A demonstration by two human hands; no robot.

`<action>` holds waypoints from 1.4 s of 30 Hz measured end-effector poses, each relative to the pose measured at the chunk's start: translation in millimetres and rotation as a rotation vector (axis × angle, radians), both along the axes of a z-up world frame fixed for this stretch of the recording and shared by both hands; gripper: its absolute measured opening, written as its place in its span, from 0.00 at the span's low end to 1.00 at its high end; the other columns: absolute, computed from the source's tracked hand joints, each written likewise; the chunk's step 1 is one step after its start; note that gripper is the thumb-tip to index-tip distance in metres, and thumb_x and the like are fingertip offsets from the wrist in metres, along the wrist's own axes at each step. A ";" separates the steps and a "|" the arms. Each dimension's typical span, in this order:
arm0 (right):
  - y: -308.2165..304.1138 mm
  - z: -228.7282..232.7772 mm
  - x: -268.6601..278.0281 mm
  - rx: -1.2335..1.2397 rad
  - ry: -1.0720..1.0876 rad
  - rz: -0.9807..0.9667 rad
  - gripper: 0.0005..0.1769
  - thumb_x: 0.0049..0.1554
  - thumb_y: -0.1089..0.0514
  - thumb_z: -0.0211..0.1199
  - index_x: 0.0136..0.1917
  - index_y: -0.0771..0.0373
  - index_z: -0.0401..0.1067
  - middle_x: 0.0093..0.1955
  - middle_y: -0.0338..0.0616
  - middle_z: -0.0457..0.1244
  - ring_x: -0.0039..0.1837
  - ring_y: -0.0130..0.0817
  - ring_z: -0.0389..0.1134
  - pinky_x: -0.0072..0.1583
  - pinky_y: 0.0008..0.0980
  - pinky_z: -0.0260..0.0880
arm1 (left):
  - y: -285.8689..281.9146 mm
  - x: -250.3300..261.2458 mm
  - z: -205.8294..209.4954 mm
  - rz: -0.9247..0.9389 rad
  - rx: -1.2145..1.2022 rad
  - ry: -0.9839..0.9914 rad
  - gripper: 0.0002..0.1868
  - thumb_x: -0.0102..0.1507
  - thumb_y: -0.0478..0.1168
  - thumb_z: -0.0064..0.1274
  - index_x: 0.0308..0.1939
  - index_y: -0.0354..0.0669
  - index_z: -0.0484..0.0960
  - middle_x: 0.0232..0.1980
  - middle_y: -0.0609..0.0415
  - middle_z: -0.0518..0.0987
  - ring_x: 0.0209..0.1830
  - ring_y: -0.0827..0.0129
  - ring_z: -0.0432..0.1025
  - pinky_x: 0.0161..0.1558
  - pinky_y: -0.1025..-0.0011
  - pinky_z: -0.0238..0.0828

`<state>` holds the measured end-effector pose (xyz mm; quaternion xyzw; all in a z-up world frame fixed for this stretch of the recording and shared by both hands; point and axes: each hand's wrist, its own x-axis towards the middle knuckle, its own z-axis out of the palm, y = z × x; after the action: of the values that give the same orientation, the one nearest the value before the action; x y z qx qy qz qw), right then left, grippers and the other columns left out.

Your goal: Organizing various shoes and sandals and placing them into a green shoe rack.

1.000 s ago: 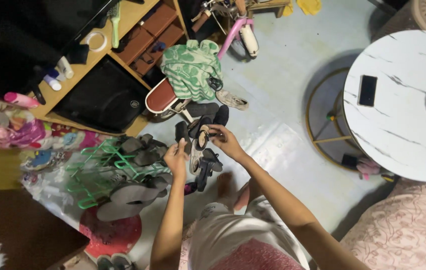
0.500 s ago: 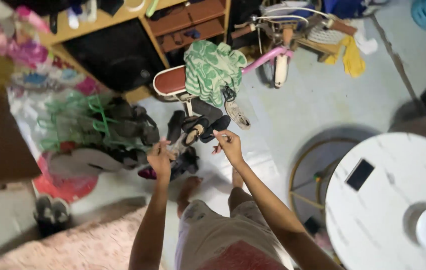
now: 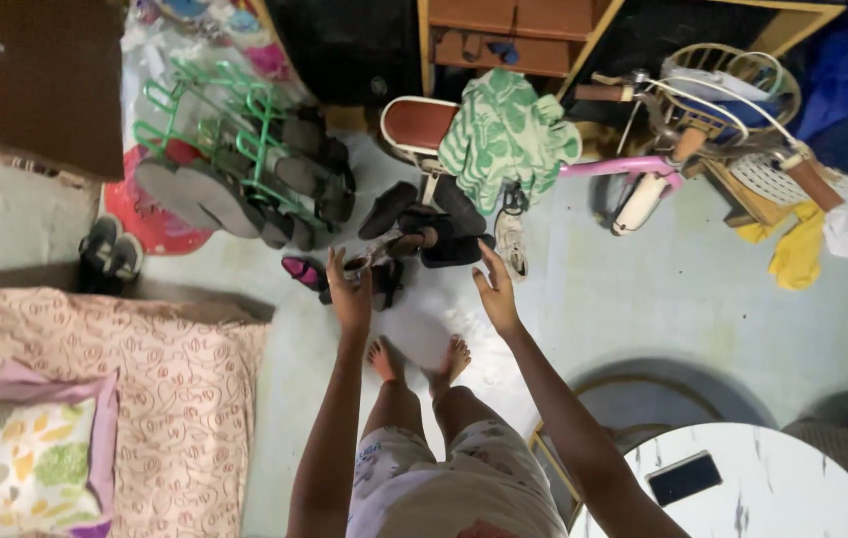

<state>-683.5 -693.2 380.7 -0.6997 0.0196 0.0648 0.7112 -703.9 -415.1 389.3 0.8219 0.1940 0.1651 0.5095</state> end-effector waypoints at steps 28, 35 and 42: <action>130.3 -465.0 85.0 -0.430 0.069 0.136 0.27 0.61 0.56 0.65 0.72 0.55 0.63 0.70 0.44 0.64 0.69 0.42 0.67 0.64 0.42 0.69 | 39.1 -3.1 -445.2 0.050 -0.411 0.193 0.32 0.65 0.30 0.50 0.74 0.37 0.63 0.74 0.44 0.69 0.74 0.58 0.65 0.70 0.64 0.61; 168.9 -576.1 115.1 -0.415 0.093 0.499 0.24 0.60 0.62 0.61 0.70 0.53 0.69 0.76 0.48 0.58 0.63 0.46 0.68 0.61 0.37 0.71 | 44.2 12.9 -500.4 0.207 -0.591 0.314 0.29 0.67 0.31 0.50 0.72 0.42 0.63 0.69 0.46 0.71 0.69 0.62 0.69 0.60 0.66 0.71; 208.4 -567.7 128.3 -0.563 -0.213 0.556 0.35 0.49 0.64 0.70 0.69 0.57 0.67 0.81 0.63 0.43 0.73 0.66 0.54 0.62 0.47 0.67 | 63.7 31.3 -514.5 0.220 -0.508 0.239 0.30 0.66 0.30 0.50 0.72 0.42 0.62 0.71 0.50 0.68 0.59 0.65 0.73 0.57 0.68 0.71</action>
<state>-555.2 -484.8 -187.0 -0.8484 -0.2268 0.1739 0.4456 -672.6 -351.3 -125.2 0.6558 0.3755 0.0675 0.6514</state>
